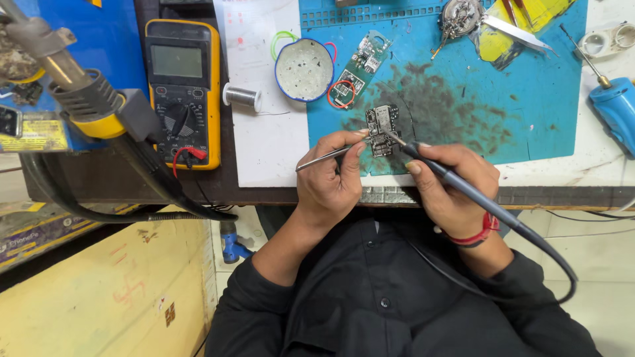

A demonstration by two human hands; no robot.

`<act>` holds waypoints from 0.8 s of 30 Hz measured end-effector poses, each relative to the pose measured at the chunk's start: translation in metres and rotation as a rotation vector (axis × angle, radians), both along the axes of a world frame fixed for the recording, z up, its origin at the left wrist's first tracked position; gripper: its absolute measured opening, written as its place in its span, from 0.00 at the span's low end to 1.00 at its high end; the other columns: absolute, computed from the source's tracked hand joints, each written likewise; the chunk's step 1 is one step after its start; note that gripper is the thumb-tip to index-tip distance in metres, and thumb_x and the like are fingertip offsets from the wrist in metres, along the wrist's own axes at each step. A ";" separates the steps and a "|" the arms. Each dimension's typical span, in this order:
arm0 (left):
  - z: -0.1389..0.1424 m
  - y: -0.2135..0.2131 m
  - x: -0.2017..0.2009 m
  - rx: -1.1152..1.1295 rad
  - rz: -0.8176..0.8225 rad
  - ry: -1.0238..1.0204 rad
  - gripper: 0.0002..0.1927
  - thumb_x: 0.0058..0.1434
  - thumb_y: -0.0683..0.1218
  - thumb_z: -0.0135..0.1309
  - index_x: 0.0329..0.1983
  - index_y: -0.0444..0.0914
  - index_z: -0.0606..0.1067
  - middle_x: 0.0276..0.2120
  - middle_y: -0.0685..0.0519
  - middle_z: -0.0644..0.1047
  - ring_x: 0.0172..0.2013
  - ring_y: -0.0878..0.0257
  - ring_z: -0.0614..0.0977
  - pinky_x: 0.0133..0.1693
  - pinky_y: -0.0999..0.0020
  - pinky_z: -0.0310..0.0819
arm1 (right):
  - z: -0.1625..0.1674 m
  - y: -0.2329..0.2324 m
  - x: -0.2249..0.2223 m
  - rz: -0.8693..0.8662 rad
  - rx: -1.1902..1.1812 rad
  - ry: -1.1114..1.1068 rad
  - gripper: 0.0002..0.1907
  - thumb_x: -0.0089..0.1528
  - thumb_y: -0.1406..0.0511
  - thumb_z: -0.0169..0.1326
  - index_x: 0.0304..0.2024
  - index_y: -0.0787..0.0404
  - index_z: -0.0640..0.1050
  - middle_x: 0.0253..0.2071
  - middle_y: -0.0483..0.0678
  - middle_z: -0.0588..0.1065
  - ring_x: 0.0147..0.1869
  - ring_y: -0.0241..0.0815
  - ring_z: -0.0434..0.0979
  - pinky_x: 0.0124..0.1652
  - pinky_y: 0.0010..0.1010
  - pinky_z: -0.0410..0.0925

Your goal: The person uses a soldering iron and tweezers to apply solder to multiple points on a small circuit board. The person holds the board steady with one hand while applying heat and solder with the other, working methodically across different components.

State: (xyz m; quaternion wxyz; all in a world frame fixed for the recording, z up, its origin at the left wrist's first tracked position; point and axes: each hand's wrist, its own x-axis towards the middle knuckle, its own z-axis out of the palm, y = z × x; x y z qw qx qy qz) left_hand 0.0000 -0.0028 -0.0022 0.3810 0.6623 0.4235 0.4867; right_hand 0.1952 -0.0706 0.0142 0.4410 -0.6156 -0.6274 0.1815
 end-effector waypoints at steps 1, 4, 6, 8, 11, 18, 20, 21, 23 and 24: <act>0.001 0.000 0.000 -0.005 0.001 0.008 0.06 0.71 0.39 0.56 0.48 0.34 0.73 0.43 0.46 0.83 0.40 0.55 0.87 0.42 0.66 0.81 | 0.000 0.001 0.000 -0.008 0.009 -0.036 0.11 0.66 0.68 0.66 0.46 0.67 0.80 0.37 0.52 0.79 0.34 0.41 0.80 0.35 0.26 0.70; 0.002 0.001 0.001 0.011 0.007 0.047 0.06 0.71 0.38 0.56 0.48 0.35 0.73 0.42 0.47 0.83 0.39 0.54 0.86 0.41 0.65 0.80 | 0.000 0.006 -0.002 -0.003 0.045 -0.100 0.08 0.64 0.70 0.65 0.42 0.68 0.79 0.34 0.53 0.79 0.33 0.45 0.79 0.33 0.27 0.69; 0.003 0.002 0.000 0.051 0.008 0.093 0.06 0.70 0.38 0.57 0.48 0.35 0.74 0.41 0.48 0.82 0.38 0.53 0.86 0.41 0.64 0.79 | 0.002 0.008 -0.004 0.031 0.067 -0.081 0.07 0.63 0.71 0.63 0.42 0.68 0.79 0.35 0.55 0.79 0.33 0.46 0.79 0.33 0.27 0.69; 0.004 0.002 0.001 0.051 0.009 0.096 0.06 0.70 0.38 0.57 0.48 0.35 0.74 0.41 0.49 0.82 0.38 0.53 0.85 0.41 0.64 0.79 | 0.004 0.011 -0.004 0.073 0.084 -0.077 0.06 0.63 0.72 0.62 0.41 0.67 0.78 0.35 0.55 0.79 0.33 0.46 0.80 0.34 0.28 0.70; 0.005 0.002 0.000 0.041 0.005 0.099 0.06 0.70 0.38 0.57 0.48 0.36 0.74 0.41 0.49 0.82 0.37 0.54 0.85 0.40 0.64 0.79 | 0.005 0.013 -0.004 0.100 0.091 -0.079 0.06 0.63 0.73 0.62 0.40 0.67 0.77 0.35 0.55 0.79 0.34 0.46 0.81 0.34 0.29 0.71; 0.005 0.003 0.000 0.048 -0.002 0.097 0.06 0.70 0.37 0.57 0.48 0.36 0.74 0.42 0.49 0.82 0.37 0.54 0.85 0.40 0.64 0.79 | 0.008 0.018 -0.005 0.125 0.101 -0.083 0.07 0.61 0.73 0.63 0.39 0.67 0.77 0.33 0.54 0.79 0.33 0.47 0.80 0.33 0.29 0.71; 0.005 0.003 0.000 0.056 -0.002 0.100 0.07 0.70 0.37 0.57 0.49 0.36 0.74 0.42 0.49 0.82 0.38 0.53 0.85 0.41 0.63 0.79 | 0.009 0.018 -0.005 0.125 0.096 -0.099 0.07 0.61 0.74 0.64 0.39 0.67 0.77 0.33 0.54 0.78 0.32 0.47 0.79 0.33 0.30 0.70; 0.005 0.003 0.000 0.060 -0.003 0.100 0.07 0.70 0.38 0.57 0.49 0.36 0.74 0.42 0.49 0.82 0.38 0.53 0.85 0.41 0.63 0.79 | 0.009 0.018 -0.005 0.124 0.094 -0.108 0.07 0.61 0.74 0.64 0.39 0.67 0.77 0.32 0.54 0.78 0.32 0.47 0.79 0.32 0.30 0.70; 0.005 0.002 0.000 0.051 0.001 0.104 0.06 0.70 0.38 0.57 0.48 0.36 0.74 0.41 0.49 0.82 0.37 0.53 0.85 0.40 0.63 0.79 | 0.010 0.019 -0.005 0.141 0.107 -0.093 0.07 0.61 0.74 0.63 0.39 0.66 0.77 0.33 0.54 0.79 0.33 0.47 0.80 0.33 0.30 0.70; 0.005 0.002 0.001 0.047 0.003 0.106 0.06 0.70 0.38 0.57 0.48 0.36 0.74 0.41 0.49 0.82 0.37 0.54 0.85 0.40 0.63 0.79 | 0.010 0.019 -0.005 0.150 0.114 -0.085 0.07 0.61 0.74 0.63 0.39 0.66 0.77 0.34 0.54 0.79 0.34 0.47 0.80 0.33 0.30 0.70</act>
